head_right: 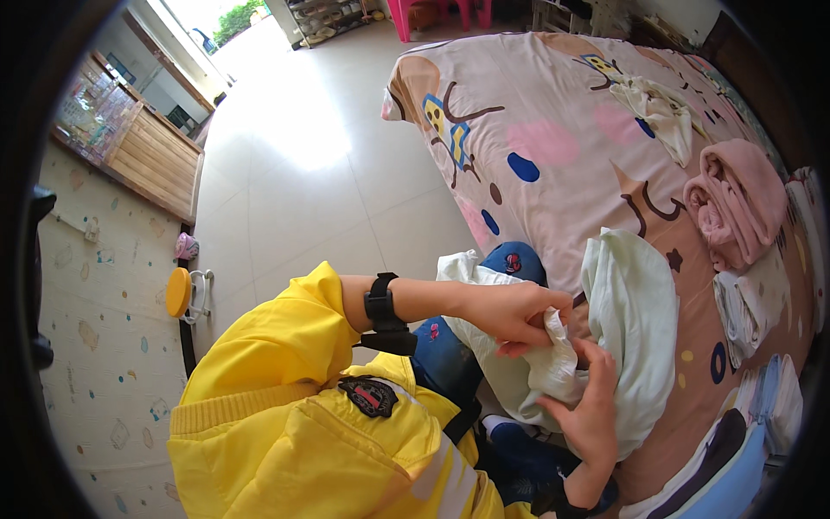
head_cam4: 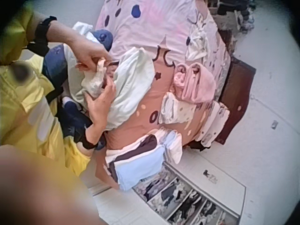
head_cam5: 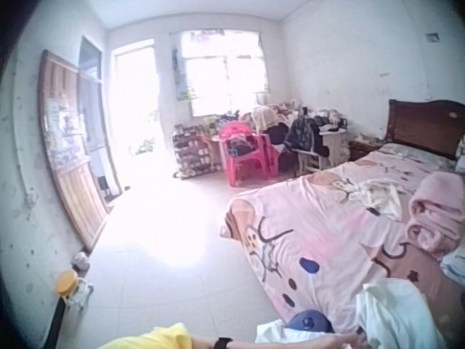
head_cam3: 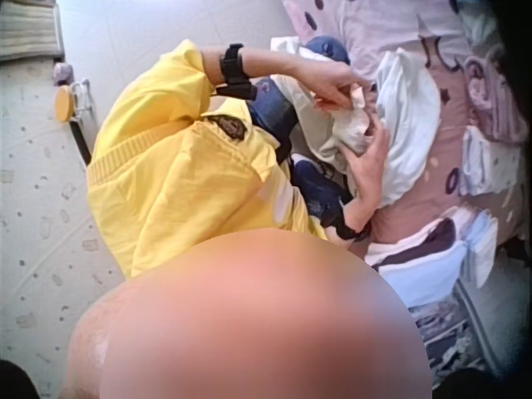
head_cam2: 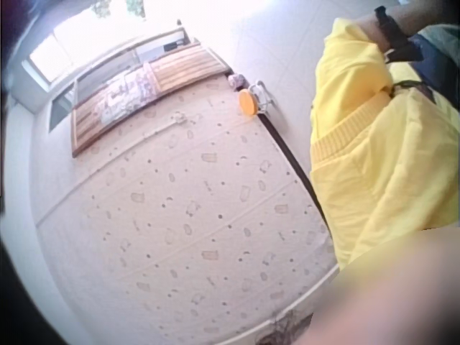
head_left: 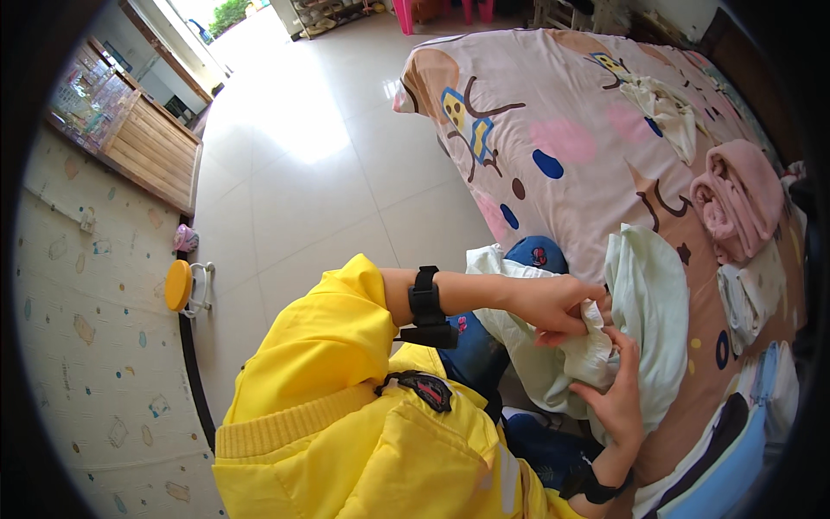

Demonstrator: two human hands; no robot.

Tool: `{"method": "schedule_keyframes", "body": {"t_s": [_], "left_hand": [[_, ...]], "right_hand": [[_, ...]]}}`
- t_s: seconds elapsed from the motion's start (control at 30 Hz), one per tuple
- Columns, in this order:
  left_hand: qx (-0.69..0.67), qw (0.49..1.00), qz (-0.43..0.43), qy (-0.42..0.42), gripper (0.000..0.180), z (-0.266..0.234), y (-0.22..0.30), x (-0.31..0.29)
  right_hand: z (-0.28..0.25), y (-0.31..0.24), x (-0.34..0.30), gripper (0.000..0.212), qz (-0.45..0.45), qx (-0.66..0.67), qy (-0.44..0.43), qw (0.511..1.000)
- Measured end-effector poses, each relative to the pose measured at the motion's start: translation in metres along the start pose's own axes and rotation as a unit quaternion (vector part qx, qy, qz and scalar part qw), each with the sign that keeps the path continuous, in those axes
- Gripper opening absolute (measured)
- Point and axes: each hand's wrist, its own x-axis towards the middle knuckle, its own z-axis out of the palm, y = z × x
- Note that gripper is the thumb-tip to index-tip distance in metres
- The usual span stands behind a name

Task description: The person folds a pink towel and places it on the bed. They then unfold, smooth, and fold a light green shirt, repeatedly adjusting the fabric and sleeves before folding it in half.

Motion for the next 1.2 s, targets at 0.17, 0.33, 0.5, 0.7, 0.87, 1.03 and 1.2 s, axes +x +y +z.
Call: {"method": "schedule_keyframes", "body": {"t_s": [0.17,0.33,0.5,0.7,0.87,1.03,1.2], "left_hand": [[0.17,0.966,0.141,0.131,0.023,0.009,0.021,-0.004],[0.105,0.909,0.266,0.303,0.029,-0.004,0.034,-0.014],[0.163,0.857,0.27,0.408,0.015,-0.025,0.035,-0.03],[-0.086,0.767,0.358,0.525,0.016,-0.05,0.031,-0.044],[0.143,0.685,0.297,0.65,0.033,-0.103,0.049,-0.075],[-0.065,0.681,0.374,0.626,0.034,-0.122,0.061,-0.082],[-0.064,0.678,0.422,0.599,0.038,-0.118,0.098,-0.072]], "right_hand": [[0.019,0.002,0.01,0.034,0.043,0.059,0.035,0.997],[0.008,0.009,0.013,0.042,0.019,0.016,0.104,0.994],[0.004,0.004,0.007,0.056,-0.1,0.009,0.121,0.988],[0.003,0.016,-0.008,0.044,0.032,0.007,0.059,0.998],[-0.024,0.035,-0.026,0.021,0.075,-0.087,0.102,0.988],[-0.081,0.04,-0.049,0.018,0.112,-0.097,0.175,0.973],[-0.149,0.028,-0.078,0.021,-0.074,-0.256,0.479,0.836]]}}
